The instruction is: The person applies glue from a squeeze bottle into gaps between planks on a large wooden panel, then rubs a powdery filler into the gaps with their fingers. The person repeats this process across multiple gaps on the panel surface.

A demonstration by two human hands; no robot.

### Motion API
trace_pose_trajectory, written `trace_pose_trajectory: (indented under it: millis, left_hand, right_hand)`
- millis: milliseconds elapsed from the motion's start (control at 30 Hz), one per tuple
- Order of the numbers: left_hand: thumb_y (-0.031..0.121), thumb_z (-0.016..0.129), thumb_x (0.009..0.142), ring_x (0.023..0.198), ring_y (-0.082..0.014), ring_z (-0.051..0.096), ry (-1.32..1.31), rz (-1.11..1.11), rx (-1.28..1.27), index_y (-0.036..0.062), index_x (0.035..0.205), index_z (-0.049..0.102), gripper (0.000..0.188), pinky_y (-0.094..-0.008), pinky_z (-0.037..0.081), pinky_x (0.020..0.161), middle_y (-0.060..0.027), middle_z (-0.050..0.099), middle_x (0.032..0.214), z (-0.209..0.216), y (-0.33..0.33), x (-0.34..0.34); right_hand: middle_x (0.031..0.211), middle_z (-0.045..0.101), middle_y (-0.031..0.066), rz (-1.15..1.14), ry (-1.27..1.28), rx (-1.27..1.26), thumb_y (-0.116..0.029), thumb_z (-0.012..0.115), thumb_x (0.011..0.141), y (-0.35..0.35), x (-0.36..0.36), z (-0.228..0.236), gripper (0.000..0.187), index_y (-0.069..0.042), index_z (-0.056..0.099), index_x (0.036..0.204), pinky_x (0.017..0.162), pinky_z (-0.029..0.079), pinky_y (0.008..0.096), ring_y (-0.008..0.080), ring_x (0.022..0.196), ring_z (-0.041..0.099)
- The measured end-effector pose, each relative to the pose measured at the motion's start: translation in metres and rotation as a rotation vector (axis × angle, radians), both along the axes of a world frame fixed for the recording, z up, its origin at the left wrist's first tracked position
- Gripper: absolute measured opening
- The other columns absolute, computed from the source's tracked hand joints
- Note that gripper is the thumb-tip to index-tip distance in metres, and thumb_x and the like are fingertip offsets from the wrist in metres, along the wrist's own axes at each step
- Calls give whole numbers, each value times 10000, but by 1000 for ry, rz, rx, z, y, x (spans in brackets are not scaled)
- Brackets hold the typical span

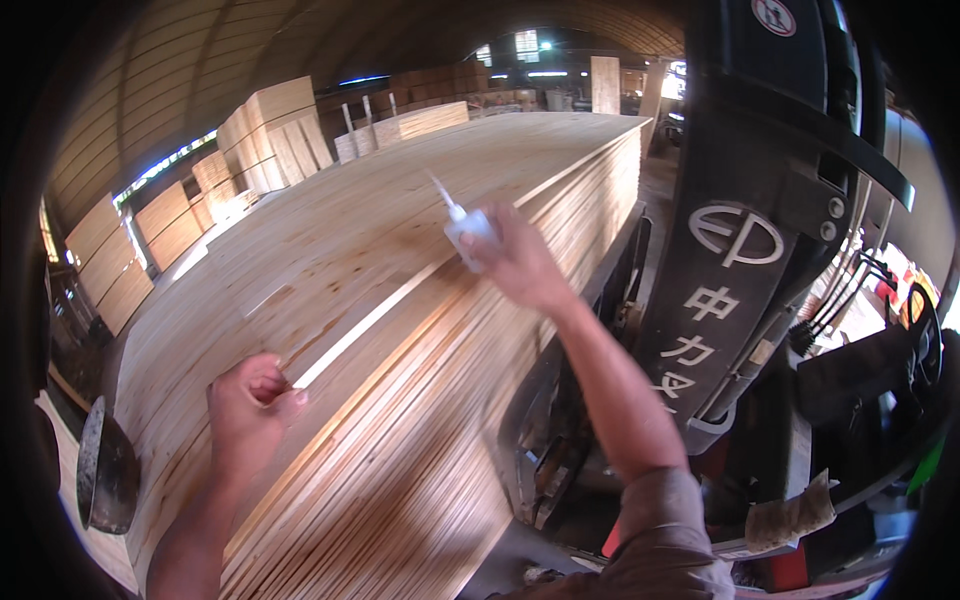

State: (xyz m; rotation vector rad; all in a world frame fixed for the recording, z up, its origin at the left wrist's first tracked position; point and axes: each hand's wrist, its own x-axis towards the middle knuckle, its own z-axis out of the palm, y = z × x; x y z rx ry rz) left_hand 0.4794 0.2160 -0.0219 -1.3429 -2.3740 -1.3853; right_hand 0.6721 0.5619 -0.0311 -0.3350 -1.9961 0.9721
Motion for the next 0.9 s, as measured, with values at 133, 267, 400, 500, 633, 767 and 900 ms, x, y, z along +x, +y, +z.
trace_pose_trajectory:
  millis: [133,267,400,500,633,767,900]
  left_hand:
    - [-90,811,822,823,-150,737,26,11,11,-88,1218,700,411,-294,611,761,-122,767,930,-2,-1,1]
    - [-69,844,769,817,-178,745,-29,44,35,-79,1175,712,428,-318,609,777,-125,769,908,-2,2,1]
    - [-68,834,773,820,-177,739,-43,21,10,-72,1186,700,435,-309,604,780,-119,752,920,0,2,5]
    - [-84,815,782,820,-172,737,-36,18,-2,-70,1187,695,423,-306,605,782,-117,749,922,3,2,8]
    - [-93,799,807,833,-150,728,8,-23,-6,-63,1211,696,419,-293,604,796,-104,747,956,5,1,6]
    - [-61,830,818,843,-140,728,-18,-36,-4,-52,1236,698,438,-292,606,804,-101,757,982,3,-2,5]
    - [-53,840,828,837,-145,733,20,-29,-32,-52,1233,705,427,-299,607,798,-107,766,934,6,-4,7]
  right_hand:
    - [1129,704,167,-10,456,-318,-107,680,1081,-15,5,-106,376,59,489,1359,802,639,351,204,968,738]
    - [1164,641,104,-126,385,-328,-54,691,1067,-20,11,-188,491,11,407,1462,848,627,347,207,1059,727]
    - [1193,651,112,-154,336,-351,-61,671,1084,-26,6,-235,508,-6,360,1482,888,622,348,215,1109,732]
    - [1195,668,130,-212,355,-342,-52,661,1085,-34,-3,-254,463,0,370,1441,898,626,352,224,1129,733]
    - [1152,705,153,-383,354,-286,-29,679,1053,-41,-16,-264,453,29,405,1410,886,622,336,221,1063,747]
    - [1033,775,155,-474,401,-228,-106,761,1022,-49,-19,-260,478,56,485,1377,873,587,330,179,929,725]
    - [1020,788,172,-476,356,-193,-97,749,1015,-55,-18,-252,452,37,485,1357,886,587,347,214,917,752]
